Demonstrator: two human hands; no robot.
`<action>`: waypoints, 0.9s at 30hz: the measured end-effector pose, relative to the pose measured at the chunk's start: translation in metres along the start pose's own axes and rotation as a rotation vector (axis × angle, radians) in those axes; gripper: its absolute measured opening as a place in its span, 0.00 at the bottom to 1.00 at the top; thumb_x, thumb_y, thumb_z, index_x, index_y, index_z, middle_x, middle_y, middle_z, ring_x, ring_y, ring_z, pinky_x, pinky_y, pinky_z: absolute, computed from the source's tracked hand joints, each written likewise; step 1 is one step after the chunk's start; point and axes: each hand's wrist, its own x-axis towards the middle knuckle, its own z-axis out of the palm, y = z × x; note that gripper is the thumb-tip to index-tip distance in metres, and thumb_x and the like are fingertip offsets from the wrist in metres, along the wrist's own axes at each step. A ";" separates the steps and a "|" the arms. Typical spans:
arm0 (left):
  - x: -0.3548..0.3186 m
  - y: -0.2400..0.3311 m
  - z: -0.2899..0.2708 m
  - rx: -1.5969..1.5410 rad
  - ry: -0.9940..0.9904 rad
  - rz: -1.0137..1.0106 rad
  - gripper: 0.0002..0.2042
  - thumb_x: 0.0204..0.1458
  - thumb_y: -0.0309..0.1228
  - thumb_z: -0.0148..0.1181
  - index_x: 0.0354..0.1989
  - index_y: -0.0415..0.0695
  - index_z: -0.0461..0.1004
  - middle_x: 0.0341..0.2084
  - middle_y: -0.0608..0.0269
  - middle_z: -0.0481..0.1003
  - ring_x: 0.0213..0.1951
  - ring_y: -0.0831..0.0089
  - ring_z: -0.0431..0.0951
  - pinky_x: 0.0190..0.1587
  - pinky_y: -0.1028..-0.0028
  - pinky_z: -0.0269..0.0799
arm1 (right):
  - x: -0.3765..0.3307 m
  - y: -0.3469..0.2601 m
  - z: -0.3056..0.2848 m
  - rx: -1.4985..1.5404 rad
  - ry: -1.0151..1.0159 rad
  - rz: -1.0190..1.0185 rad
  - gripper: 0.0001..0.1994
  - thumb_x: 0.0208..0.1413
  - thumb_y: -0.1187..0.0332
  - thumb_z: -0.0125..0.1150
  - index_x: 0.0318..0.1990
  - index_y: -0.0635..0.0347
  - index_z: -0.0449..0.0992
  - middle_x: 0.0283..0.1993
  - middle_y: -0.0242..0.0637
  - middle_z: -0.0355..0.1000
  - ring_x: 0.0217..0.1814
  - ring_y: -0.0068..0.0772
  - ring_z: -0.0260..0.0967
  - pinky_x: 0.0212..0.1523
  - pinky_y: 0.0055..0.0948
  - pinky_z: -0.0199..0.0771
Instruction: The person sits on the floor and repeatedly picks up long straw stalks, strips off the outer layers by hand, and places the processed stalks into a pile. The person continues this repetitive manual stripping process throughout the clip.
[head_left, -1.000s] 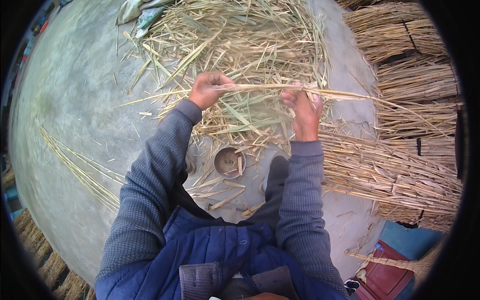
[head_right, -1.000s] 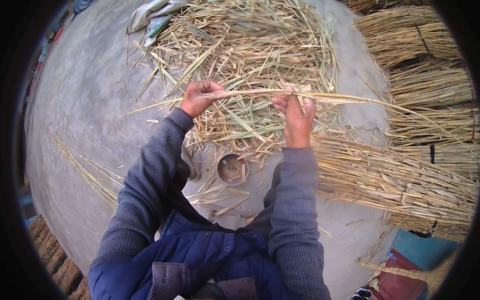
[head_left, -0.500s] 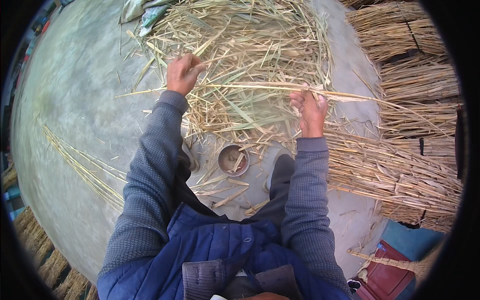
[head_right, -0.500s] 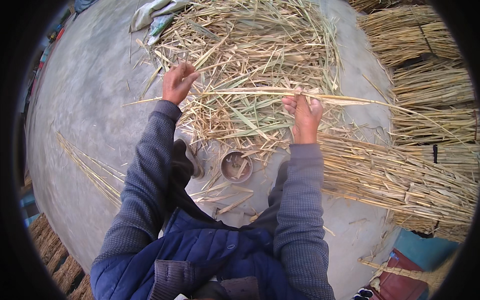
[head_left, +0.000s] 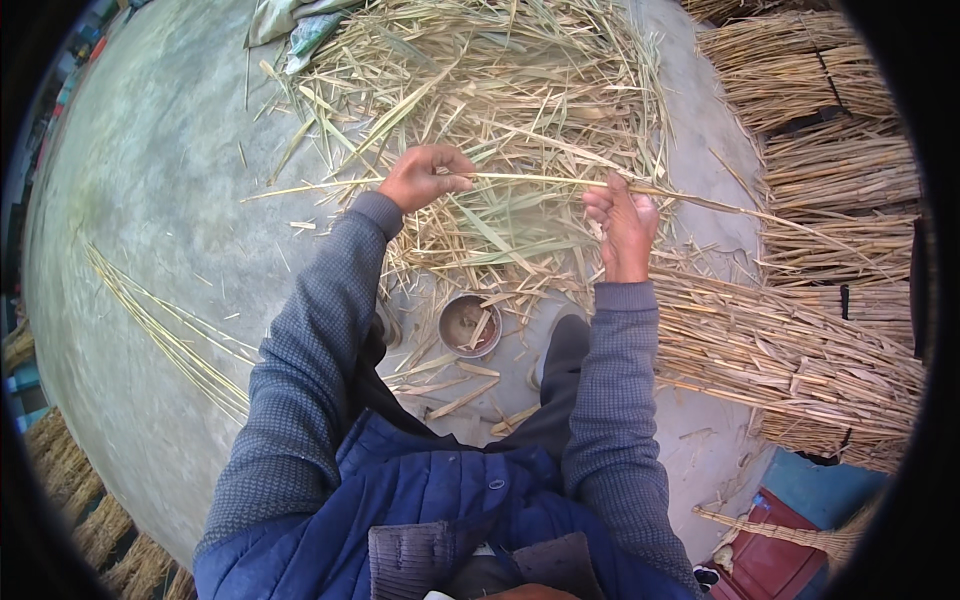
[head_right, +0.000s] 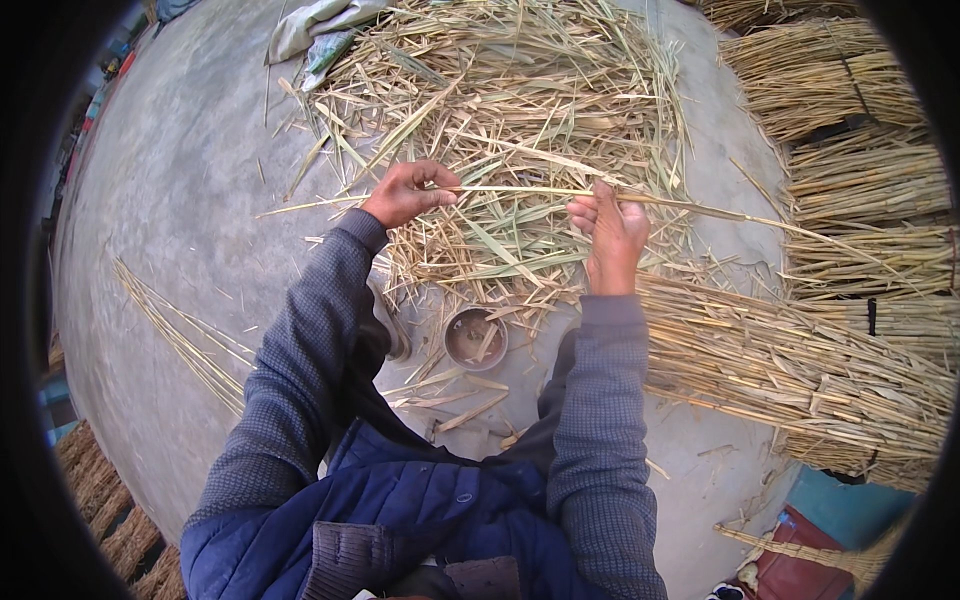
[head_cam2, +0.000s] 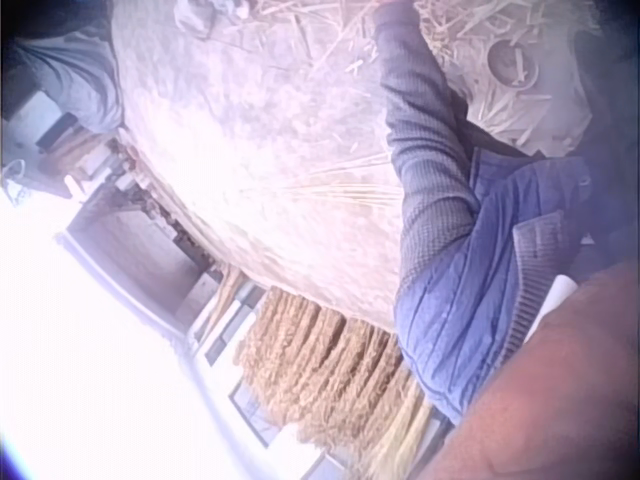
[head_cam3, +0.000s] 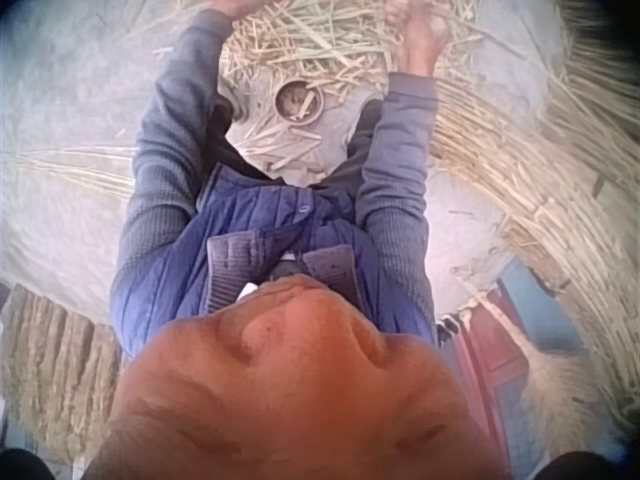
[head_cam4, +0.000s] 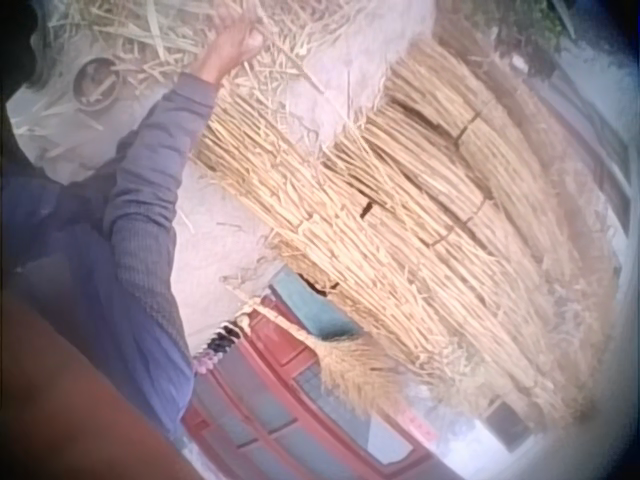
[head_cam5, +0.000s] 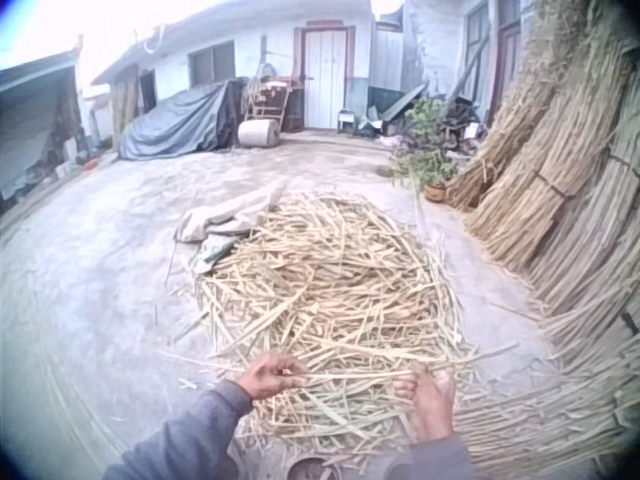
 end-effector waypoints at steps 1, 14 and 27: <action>0.000 0.000 0.001 -0.041 -0.018 -0.010 0.12 0.53 0.32 0.71 0.42 0.39 0.81 0.35 0.65 0.81 0.39 0.77 0.80 0.41 0.75 0.77 | 0.000 0.000 0.000 -0.001 -0.004 -0.008 0.18 0.61 0.62 0.67 0.42 0.71 0.72 0.31 0.46 0.78 0.27 0.30 0.78 0.26 0.20 0.79; 0.001 -0.014 -0.023 -0.532 0.521 -0.260 0.10 0.54 0.31 0.70 0.39 0.40 0.80 0.31 0.63 0.82 0.34 0.77 0.80 0.44 0.76 0.75 | -0.004 -0.001 0.002 0.015 -0.060 -0.021 0.16 0.60 0.64 0.68 0.41 0.71 0.74 0.32 0.46 0.78 0.27 0.31 0.79 0.26 0.21 0.79; 0.001 0.029 0.019 0.763 0.112 0.287 0.09 0.47 0.38 0.69 0.29 0.48 0.77 0.24 0.66 0.78 0.36 0.64 0.77 0.42 0.63 0.67 | -0.010 0.019 0.016 0.016 -0.114 0.045 0.15 0.64 0.62 0.63 0.41 0.68 0.74 0.32 0.45 0.78 0.29 0.31 0.79 0.27 0.22 0.79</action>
